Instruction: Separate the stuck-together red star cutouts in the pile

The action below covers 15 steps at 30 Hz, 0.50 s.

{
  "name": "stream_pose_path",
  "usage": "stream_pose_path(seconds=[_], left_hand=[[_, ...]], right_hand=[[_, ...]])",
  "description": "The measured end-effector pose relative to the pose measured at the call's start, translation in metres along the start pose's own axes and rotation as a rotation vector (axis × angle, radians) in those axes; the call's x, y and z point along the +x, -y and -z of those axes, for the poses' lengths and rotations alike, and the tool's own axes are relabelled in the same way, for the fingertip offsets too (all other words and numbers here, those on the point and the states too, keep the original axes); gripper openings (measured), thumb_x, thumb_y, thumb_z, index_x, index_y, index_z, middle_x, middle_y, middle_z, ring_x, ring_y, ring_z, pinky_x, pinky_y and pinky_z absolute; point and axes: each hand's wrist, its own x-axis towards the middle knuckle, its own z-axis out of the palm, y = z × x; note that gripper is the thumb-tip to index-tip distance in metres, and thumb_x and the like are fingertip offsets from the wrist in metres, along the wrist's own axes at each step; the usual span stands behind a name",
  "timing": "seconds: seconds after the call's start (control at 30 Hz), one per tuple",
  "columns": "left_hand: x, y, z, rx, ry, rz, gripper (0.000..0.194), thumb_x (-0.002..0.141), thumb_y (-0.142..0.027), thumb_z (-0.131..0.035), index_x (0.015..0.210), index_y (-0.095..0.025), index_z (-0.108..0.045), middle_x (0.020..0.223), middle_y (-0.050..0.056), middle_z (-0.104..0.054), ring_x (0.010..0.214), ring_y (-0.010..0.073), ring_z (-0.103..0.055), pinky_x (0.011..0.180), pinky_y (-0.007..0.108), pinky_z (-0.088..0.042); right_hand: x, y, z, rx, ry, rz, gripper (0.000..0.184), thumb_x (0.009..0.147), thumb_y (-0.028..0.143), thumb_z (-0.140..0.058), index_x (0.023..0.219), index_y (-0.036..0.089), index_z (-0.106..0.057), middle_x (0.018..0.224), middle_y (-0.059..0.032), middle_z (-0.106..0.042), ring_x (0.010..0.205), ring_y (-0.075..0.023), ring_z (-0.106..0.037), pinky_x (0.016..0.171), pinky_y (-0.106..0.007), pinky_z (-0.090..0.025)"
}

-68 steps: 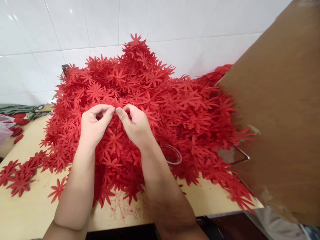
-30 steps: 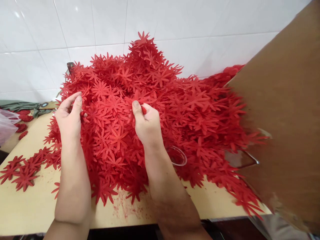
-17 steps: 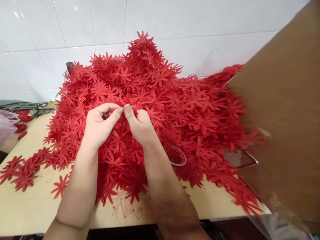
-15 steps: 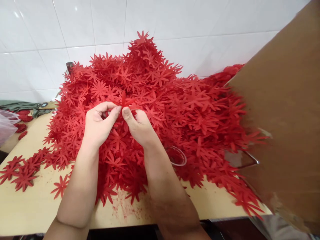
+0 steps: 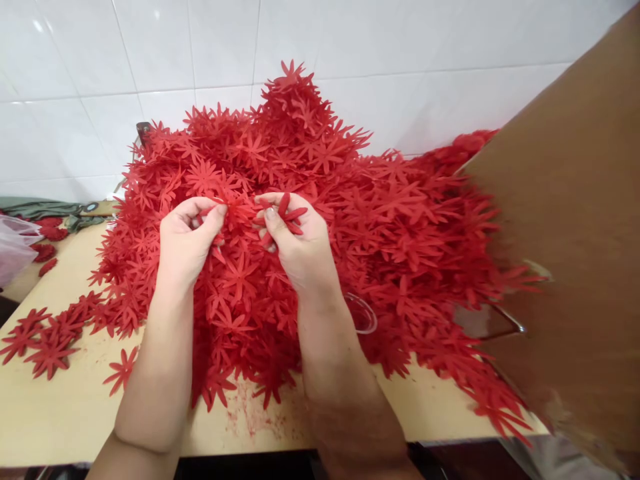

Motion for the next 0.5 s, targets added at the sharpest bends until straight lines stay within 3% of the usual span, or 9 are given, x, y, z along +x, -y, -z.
stream_pose_path(seconds=[0.17,0.3,0.4,0.5], left_hand=[[-0.004,0.002,-0.010,0.074,0.099,-0.031,0.016,0.066,-0.027,-0.068,0.062,-0.015,-0.058,0.046,-0.007,-0.045,0.040,0.0019,-0.035,0.038,0.015,-0.028],[-0.005,0.005,-0.014,0.082,0.100,-0.013,0.023,0.068,-0.032,-0.068,0.059,-0.014,-0.056,0.046,-0.006,-0.043,0.041,0.0020,-0.036,0.039,0.015,-0.029],[-0.002,0.007,-0.011,0.087,0.055,-0.022,0.024,0.068,-0.036,-0.069,0.065,-0.015,-0.058,0.047,-0.006,-0.045,0.038,0.0033,-0.039,0.035,0.017,-0.031],[0.007,0.010,0.002,0.055,-0.072,-0.054,0.032,0.064,-0.038,-0.073,0.084,-0.016,-0.062,0.046,-0.008,-0.045,0.034,0.0047,-0.041,0.032,0.018,-0.032]], right_hand=[[-0.005,0.007,-0.009,-0.019,0.036,0.005,0.037,0.063,0.048,-0.071,0.076,0.016,-0.058,0.071,0.0017,-0.062,0.063,-0.0065,-0.056,0.060,-0.020,-0.049],[-0.005,0.010,-0.008,0.007,0.057,-0.028,0.037,0.060,0.044,-0.075,0.078,0.016,-0.059,0.075,0.0012,-0.064,0.066,-0.0077,-0.059,0.062,-0.020,-0.050],[-0.004,0.009,-0.003,0.082,0.080,-0.051,0.040,0.062,0.046,-0.073,0.087,0.017,-0.060,0.077,0.0020,-0.063,0.065,-0.0062,-0.058,0.061,-0.019,-0.050],[-0.001,0.005,0.002,0.134,0.073,-0.118,0.045,0.064,0.048,-0.071,0.096,0.019,-0.059,0.072,0.0038,-0.060,0.054,-0.0038,-0.051,0.053,-0.018,-0.047]])
